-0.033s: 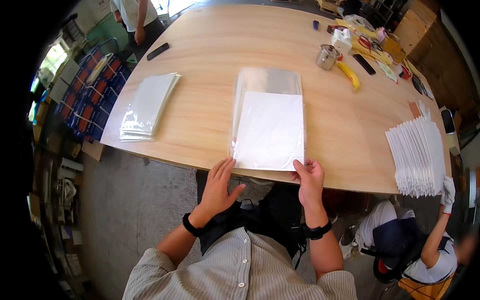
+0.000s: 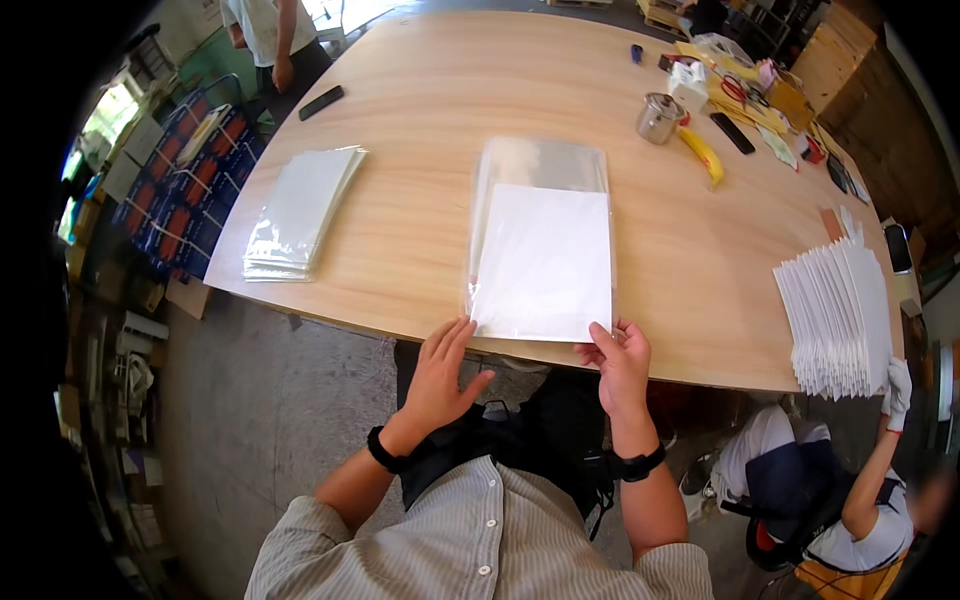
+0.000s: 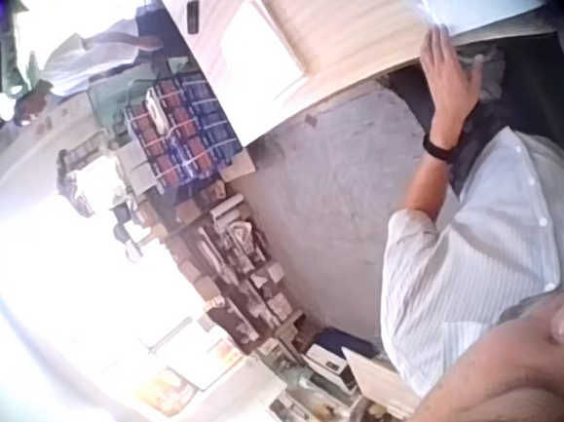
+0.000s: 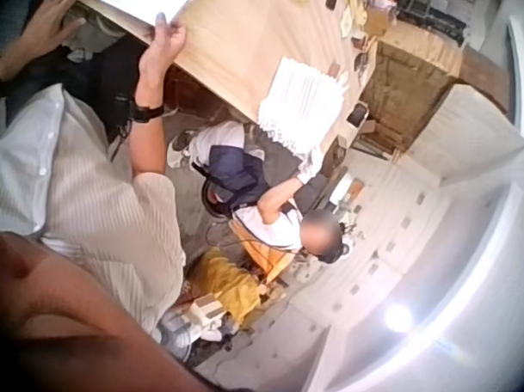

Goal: The person places individual white boards into plastic bags and seals them by hand, then stacks the filled bags on the table.

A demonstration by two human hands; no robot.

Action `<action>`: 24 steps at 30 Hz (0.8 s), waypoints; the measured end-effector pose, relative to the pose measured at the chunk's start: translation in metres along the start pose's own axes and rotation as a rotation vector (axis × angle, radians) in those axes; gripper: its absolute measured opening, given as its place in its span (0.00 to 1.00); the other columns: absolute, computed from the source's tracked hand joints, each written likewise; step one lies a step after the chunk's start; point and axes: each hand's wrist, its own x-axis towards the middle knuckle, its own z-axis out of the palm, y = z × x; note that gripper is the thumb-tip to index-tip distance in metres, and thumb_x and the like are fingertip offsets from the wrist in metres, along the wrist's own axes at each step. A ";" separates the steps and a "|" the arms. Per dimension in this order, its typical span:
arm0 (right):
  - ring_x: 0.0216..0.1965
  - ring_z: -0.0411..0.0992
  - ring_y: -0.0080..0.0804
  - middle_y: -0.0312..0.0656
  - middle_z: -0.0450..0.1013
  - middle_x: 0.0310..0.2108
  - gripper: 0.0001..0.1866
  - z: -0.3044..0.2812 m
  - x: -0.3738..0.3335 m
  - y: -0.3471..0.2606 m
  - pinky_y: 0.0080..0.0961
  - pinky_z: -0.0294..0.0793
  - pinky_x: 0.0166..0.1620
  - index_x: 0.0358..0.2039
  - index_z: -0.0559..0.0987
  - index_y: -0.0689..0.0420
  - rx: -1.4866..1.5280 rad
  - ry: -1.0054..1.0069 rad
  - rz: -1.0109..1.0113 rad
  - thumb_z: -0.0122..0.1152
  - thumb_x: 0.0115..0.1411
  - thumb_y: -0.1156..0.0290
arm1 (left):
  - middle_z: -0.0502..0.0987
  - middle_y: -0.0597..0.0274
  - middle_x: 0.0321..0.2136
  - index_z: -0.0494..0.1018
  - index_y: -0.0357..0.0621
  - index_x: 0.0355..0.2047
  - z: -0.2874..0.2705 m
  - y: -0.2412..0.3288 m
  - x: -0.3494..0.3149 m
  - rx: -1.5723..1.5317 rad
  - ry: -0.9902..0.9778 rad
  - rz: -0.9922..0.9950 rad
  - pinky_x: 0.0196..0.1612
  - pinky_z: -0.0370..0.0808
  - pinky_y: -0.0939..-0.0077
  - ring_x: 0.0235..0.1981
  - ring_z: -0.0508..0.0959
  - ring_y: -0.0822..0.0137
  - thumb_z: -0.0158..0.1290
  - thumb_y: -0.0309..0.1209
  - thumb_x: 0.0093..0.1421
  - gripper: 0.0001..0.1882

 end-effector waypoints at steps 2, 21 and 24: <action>0.29 0.81 0.32 0.46 0.80 0.35 0.16 0.009 -0.002 -0.012 0.27 0.81 0.33 0.51 0.74 0.66 -0.004 -0.043 0.054 0.65 0.65 0.76 | 0.68 0.42 0.65 0.63 0.36 0.68 -0.004 0.000 0.000 -0.044 0.005 0.005 0.69 0.61 0.52 0.68 0.65 0.43 0.64 0.37 0.61 0.39; 0.37 0.83 0.40 0.53 0.82 0.42 0.27 0.113 -0.032 0.004 0.35 0.86 0.42 0.67 0.64 0.64 0.128 -0.456 0.019 0.59 0.69 0.78 | 0.77 0.55 0.54 0.63 0.39 0.63 -0.065 -0.022 0.010 -1.583 0.599 -0.546 0.50 0.84 0.53 0.50 0.82 0.57 0.52 0.27 0.72 0.21; 0.39 0.84 0.40 0.57 0.82 0.43 0.34 0.123 -0.032 0.002 0.34 0.85 0.45 0.73 0.58 0.64 0.037 -0.560 0.044 0.59 0.70 0.76 | 0.80 0.57 0.50 0.65 0.40 0.61 -0.092 -0.045 0.019 -1.491 0.818 -0.545 0.44 0.85 0.55 0.47 0.84 0.59 0.52 0.25 0.71 0.20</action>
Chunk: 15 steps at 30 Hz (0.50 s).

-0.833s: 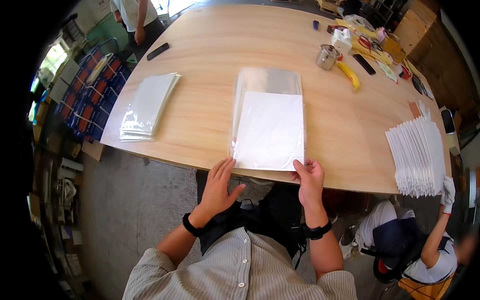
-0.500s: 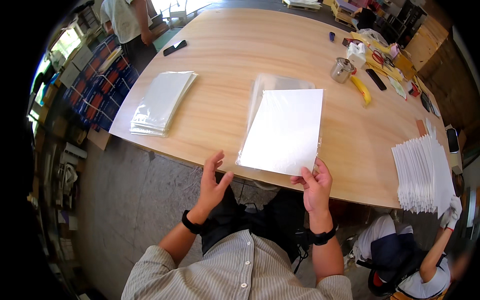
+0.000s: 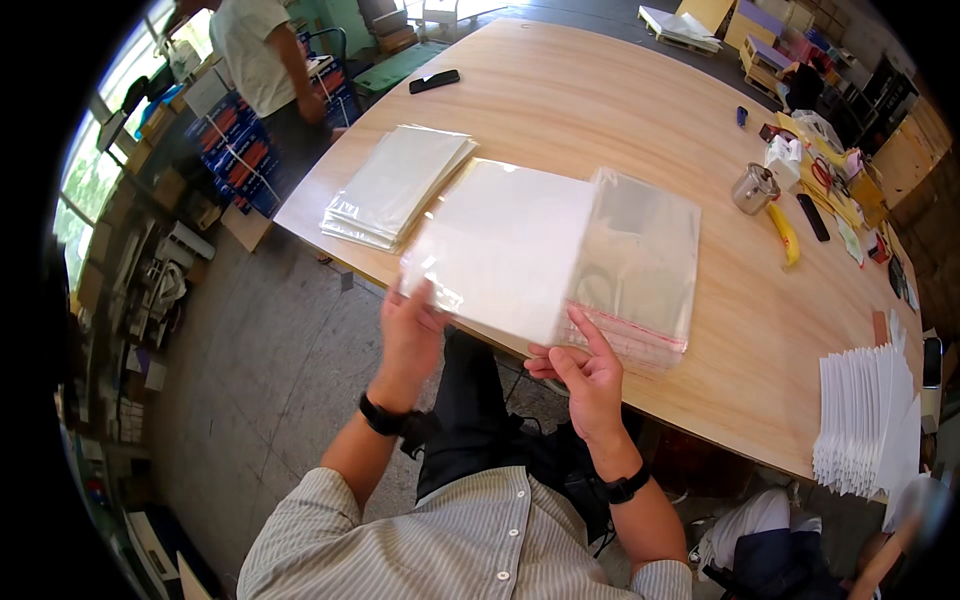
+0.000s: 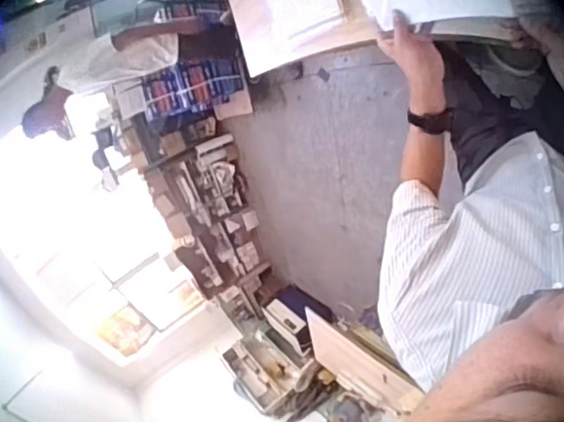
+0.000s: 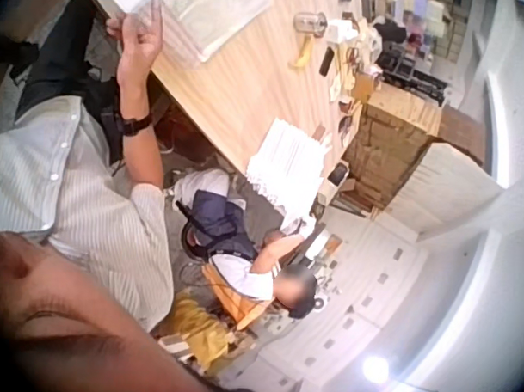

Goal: The person places individual white boards into plastic bags and seals them by hand, then stacks the filled bags on the table.

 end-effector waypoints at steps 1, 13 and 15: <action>0.38 0.84 0.40 0.57 0.82 0.43 0.33 -0.002 -0.002 -0.002 0.34 0.85 0.46 0.72 0.58 0.64 -0.021 0.005 -0.004 0.58 0.70 0.76 | 0.80 0.57 0.50 0.65 0.41 0.61 -0.004 0.012 0.012 0.004 0.045 0.043 0.45 0.85 0.55 0.47 0.84 0.59 0.52 0.25 0.71 0.20; 0.31 0.81 0.33 0.52 0.82 0.37 0.24 -0.125 -0.050 -0.025 0.28 0.82 0.39 0.66 0.67 0.63 -0.156 0.441 -0.207 0.56 0.71 0.75 | 0.79 0.49 0.49 0.62 0.35 0.64 -0.132 0.111 0.212 0.382 0.186 0.166 0.43 0.87 0.59 0.43 0.85 0.55 0.52 0.23 0.70 0.23; 0.31 0.80 0.32 0.51 0.82 0.38 0.24 -0.142 -0.058 -0.030 0.27 0.81 0.39 0.65 0.67 0.63 -0.155 0.507 -0.237 0.56 0.71 0.75 | 0.80 0.49 0.48 0.63 0.32 0.64 -0.148 0.110 0.230 0.457 0.248 0.109 0.43 0.86 0.63 0.41 0.84 0.58 0.55 0.24 0.69 0.25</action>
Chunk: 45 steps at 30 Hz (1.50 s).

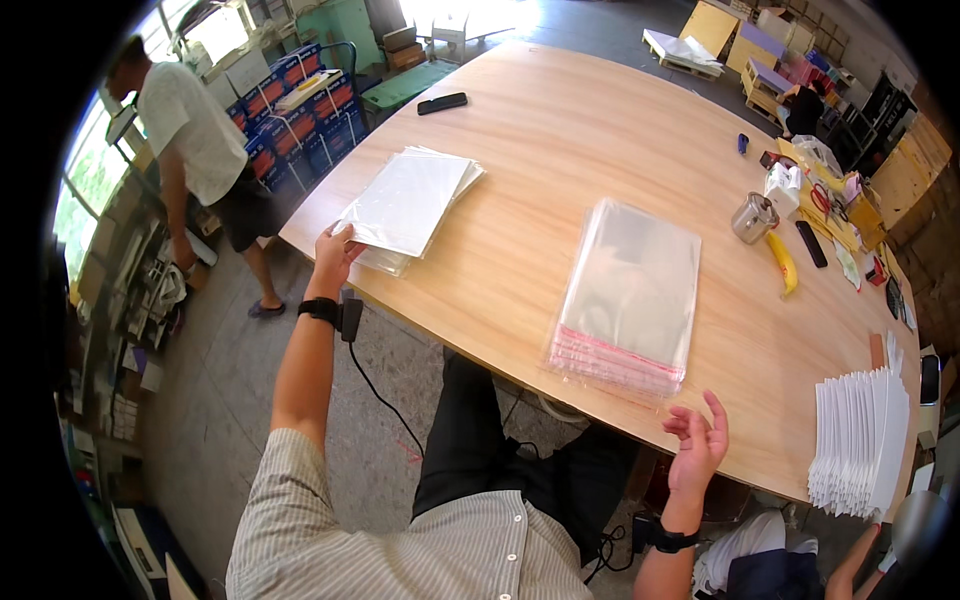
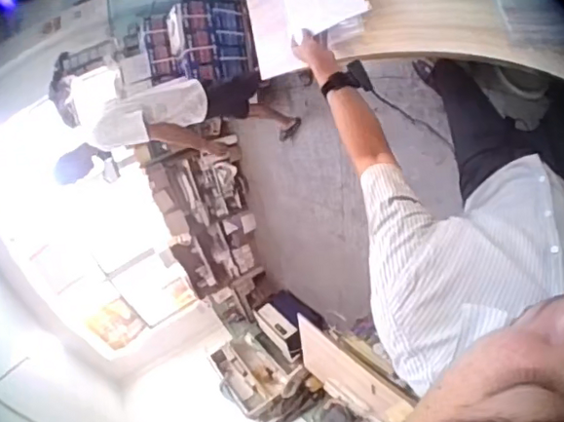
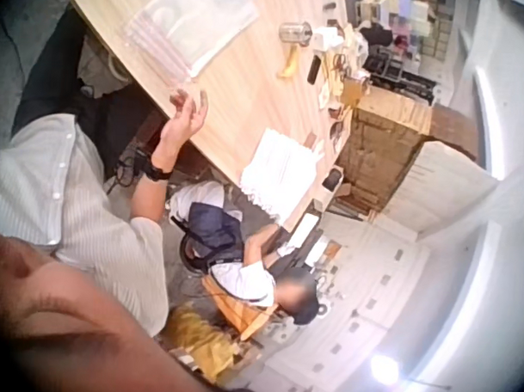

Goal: The person places individual white boards into plastic bags and seals them by hand, then stacks the filled bags on the table.

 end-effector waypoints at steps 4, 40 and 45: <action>0.32 0.79 0.30 0.51 0.81 0.39 0.23 -0.038 0.007 0.000 0.26 0.80 0.39 0.65 0.68 0.63 -0.066 0.123 -0.065 0.55 0.71 0.74 | 0.78 0.45 0.48 0.58 0.28 0.66 -0.008 -0.009 0.018 0.222 0.097 0.103 0.40 0.86 0.65 0.41 0.84 0.58 0.58 0.22 0.66 0.32; 0.42 0.79 0.32 0.44 0.79 0.41 0.10 -0.056 0.020 0.036 0.27 0.79 0.48 0.46 0.81 0.64 -0.800 0.269 -0.399 0.64 0.66 0.75 | 0.74 0.53 0.64 0.74 0.47 0.63 0.237 -0.080 -0.230 1.056 -1.075 0.974 0.70 0.63 0.55 0.69 0.67 0.48 0.60 0.40 0.66 0.26; 0.41 0.79 0.35 0.45 0.78 0.39 0.10 -0.050 0.019 0.033 0.28 0.79 0.47 0.45 0.82 0.63 -0.823 0.279 -0.438 0.65 0.65 0.75 | 0.76 0.54 0.62 0.80 0.48 0.56 0.236 -0.099 -0.235 1.087 -1.076 1.001 0.69 0.63 0.55 0.69 0.67 0.49 0.60 0.39 0.65 0.21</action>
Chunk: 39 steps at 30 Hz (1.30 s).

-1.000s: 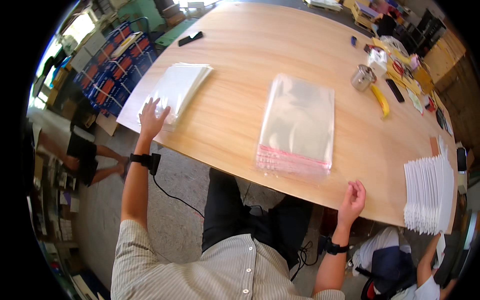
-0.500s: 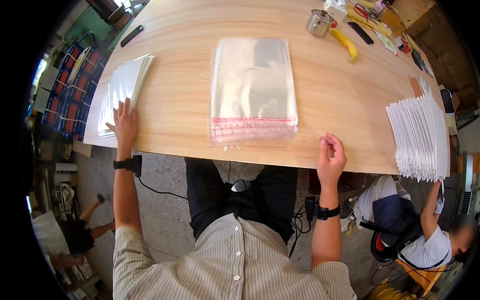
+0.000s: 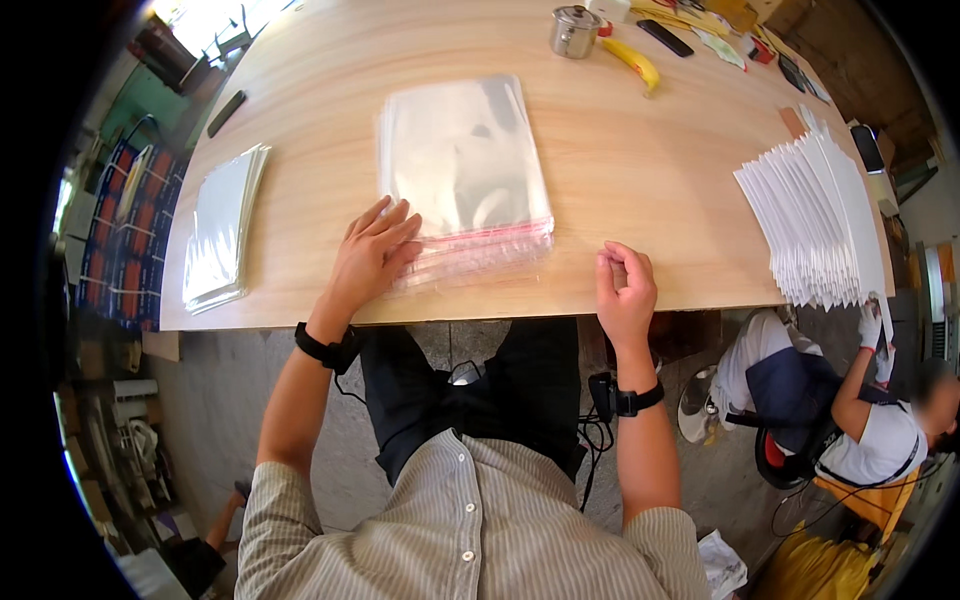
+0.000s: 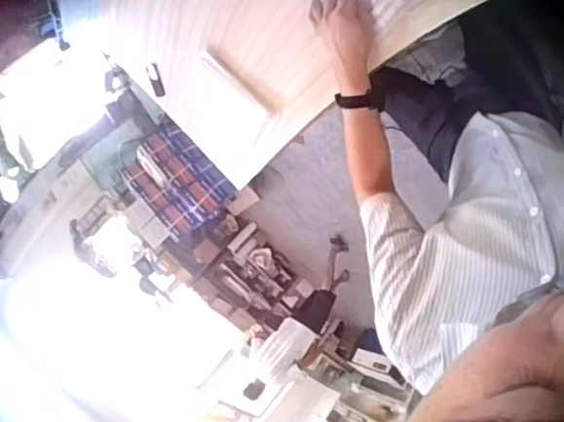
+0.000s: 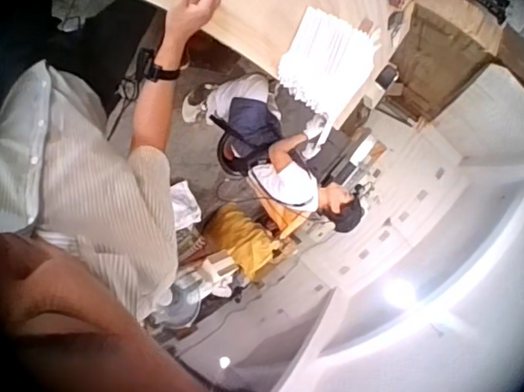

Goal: The person places individual white boards into plastic bags and seals them by hand, then stacks the filled bags on the table.

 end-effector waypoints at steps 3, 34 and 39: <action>0.40 0.79 0.35 0.44 0.78 0.38 0.09 -0.001 0.000 -0.002 0.28 0.79 0.47 0.45 0.82 0.62 -0.029 0.008 -0.008 0.65 0.65 0.75 | 0.80 0.56 0.58 0.84 0.47 0.49 0.005 0.001 0.000 -0.040 0.060 -0.028 0.67 0.65 0.55 0.67 0.70 0.50 0.62 0.37 0.64 0.15; 0.48 0.74 0.46 0.45 0.80 0.44 0.13 -0.004 0.008 -0.017 0.38 0.74 0.52 0.45 0.83 0.59 -0.149 -0.101 -0.273 0.66 0.60 0.76 | 0.84 0.63 0.43 0.80 0.48 0.39 0.003 0.034 -0.011 0.284 0.118 0.332 0.58 0.75 0.58 0.50 0.82 0.62 0.65 0.37 0.57 0.12; 0.58 0.69 0.46 0.41 0.78 0.52 0.19 0.010 0.020 -0.045 0.42 0.68 0.59 0.51 0.83 0.55 -0.333 -0.278 -0.550 0.68 0.58 0.73 | 0.85 0.64 0.38 0.81 0.47 0.35 0.005 0.029 -0.012 0.223 0.139 0.282 0.56 0.76 0.60 0.46 0.83 0.61 0.65 0.33 0.57 0.08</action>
